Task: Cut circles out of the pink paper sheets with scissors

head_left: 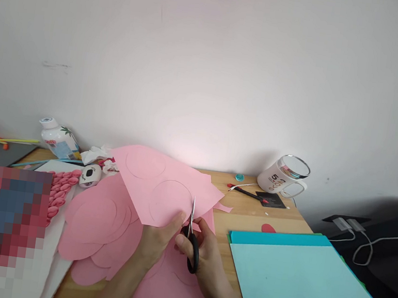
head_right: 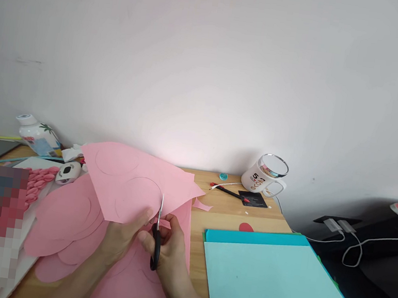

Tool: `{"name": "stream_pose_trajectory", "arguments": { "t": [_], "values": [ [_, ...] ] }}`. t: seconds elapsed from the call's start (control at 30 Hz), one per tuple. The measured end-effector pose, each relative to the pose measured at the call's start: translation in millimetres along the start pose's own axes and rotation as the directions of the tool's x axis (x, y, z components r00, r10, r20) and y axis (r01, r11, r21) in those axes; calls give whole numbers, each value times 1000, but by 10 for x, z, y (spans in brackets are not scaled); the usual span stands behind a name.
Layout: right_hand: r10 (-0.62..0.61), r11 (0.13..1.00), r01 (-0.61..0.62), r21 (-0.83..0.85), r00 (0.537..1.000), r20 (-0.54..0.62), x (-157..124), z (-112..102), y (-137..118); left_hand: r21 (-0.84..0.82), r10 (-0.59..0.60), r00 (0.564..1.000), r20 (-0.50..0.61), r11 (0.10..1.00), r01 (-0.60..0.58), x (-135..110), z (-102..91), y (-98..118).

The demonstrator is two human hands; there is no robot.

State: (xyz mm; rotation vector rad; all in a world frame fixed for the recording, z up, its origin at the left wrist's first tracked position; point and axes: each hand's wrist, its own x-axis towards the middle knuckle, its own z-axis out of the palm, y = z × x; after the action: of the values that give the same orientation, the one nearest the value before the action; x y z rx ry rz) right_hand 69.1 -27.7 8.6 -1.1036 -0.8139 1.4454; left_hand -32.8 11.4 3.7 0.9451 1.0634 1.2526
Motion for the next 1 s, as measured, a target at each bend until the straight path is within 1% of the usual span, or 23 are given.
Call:
{"name": "stream_pose_trajectory", "arguments": {
  "t": [0.2, 0.37, 0.43, 0.47, 0.57, 0.67, 0.77, 0.87, 1.0],
  "values": [
    [27, 999, -28, -40, 1000, -1, -1, -22, 21, -32, -32, 999, -22, 999, 31, 33, -26, -42],
    [18, 999, -19, -51, 999, -29, -17, -18, 30, -56, 47, 998, -51, 997, -50, 54, -27, -83],
    [10, 999, -12, -52, 999, -45, -16, -11, 40, -44, 90, 993, -78, 995, -94, 51, -23, -85],
    [7, 999, -10, -53, 999, -49, -11, -9, 52, -23, 94, 992, -79, 995, -97, 46, -19, -82],
    [3, 999, -5, -39, 999, -43, 12, -13, 114, 44, 53, 998, -35, 998, -51, 26, -3, -61],
    [-4, 1000, 4, -3, 1000, -22, 31, -25, 170, 47, 9, 1000, -12, 999, -9, 12, 12, -48],
    [-34, 999, 33, 39, 999, 15, 28, -29, 167, 42, 26, 1000, -8, 999, -25, 12, 10, -69],
    [-52, 998, 51, 36, 998, 40, 18, -23, 130, 28, 56, 998, 14, 998, -56, 19, -4, -110],
    [-61, 998, 59, 25, 997, 48, 22, -20, 112, 14, 22, 1000, 10, 1000, -22, 25, -15, -121]
  ]
}}
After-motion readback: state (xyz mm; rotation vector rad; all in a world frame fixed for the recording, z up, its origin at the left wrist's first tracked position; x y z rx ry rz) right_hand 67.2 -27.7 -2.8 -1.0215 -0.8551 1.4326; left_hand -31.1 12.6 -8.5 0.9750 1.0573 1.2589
